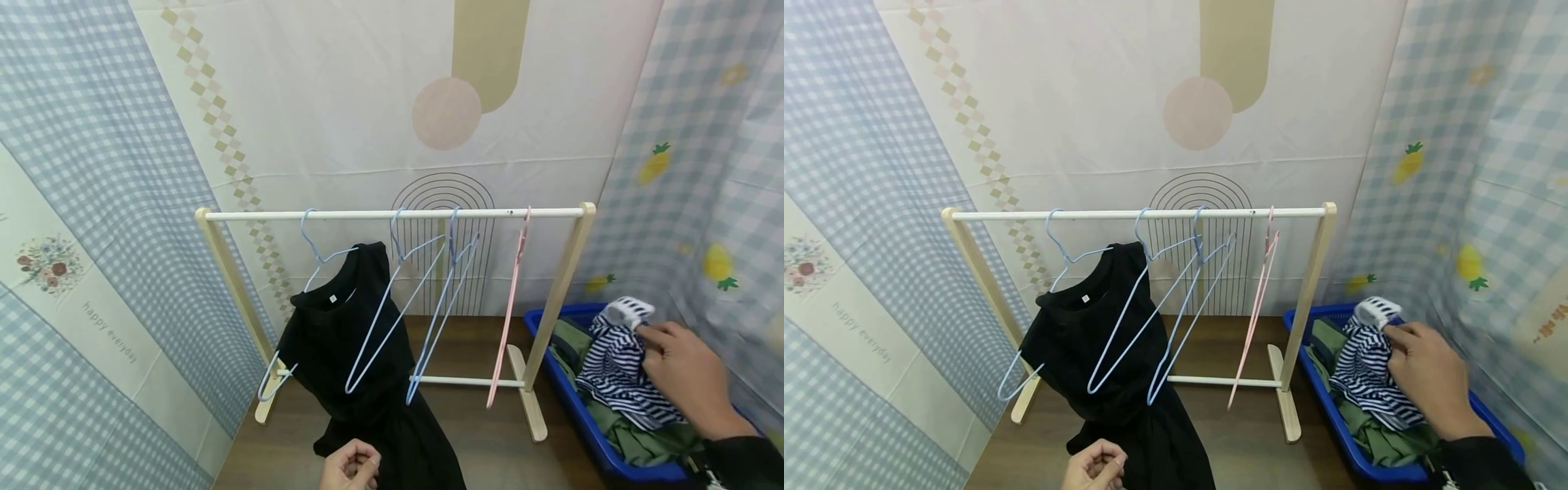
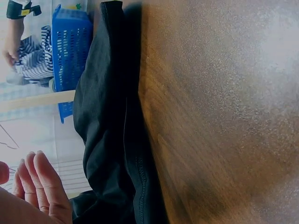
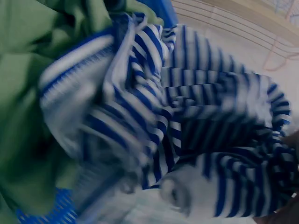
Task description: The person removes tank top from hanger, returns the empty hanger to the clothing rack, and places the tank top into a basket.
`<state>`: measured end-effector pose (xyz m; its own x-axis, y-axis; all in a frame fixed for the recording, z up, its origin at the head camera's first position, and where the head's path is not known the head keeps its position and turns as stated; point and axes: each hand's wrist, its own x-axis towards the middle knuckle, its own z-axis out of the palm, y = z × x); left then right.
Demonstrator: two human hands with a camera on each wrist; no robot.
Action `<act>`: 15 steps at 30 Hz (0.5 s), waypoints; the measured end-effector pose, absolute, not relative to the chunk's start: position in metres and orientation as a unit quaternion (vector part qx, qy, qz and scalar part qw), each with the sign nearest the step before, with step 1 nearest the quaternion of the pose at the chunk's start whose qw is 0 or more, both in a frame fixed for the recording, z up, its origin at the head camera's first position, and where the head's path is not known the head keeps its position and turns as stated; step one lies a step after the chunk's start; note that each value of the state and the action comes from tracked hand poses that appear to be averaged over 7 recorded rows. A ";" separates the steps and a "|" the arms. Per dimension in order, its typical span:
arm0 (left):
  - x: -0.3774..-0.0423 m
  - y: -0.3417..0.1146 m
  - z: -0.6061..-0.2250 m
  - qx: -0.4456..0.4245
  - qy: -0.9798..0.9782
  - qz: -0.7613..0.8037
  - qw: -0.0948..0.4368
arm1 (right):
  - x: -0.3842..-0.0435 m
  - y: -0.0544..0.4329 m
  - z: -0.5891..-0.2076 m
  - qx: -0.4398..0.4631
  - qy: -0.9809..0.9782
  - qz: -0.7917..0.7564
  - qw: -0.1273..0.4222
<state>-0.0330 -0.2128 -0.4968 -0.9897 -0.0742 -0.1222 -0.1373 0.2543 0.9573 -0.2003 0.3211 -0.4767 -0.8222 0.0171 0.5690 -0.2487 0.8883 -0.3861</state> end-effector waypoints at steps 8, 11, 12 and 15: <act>-0.031 -0.214 -0.502 -0.060 0.799 0.596 0.046 | -0.206 0.322 -0.491 0.070 -0.968 0.214 0.106; -0.029 -0.212 -0.504 -0.056 0.807 0.587 0.041 | -0.210 0.320 -0.495 0.079 -0.972 0.213 0.060; -0.029 -0.211 -0.505 -0.054 0.808 0.585 0.037 | -0.211 0.319 -0.497 0.082 -0.972 0.216 0.042; -0.029 -0.211 -0.506 -0.049 0.809 0.585 0.029 | -0.216 0.317 -0.504 0.092 -0.970 0.224 -0.007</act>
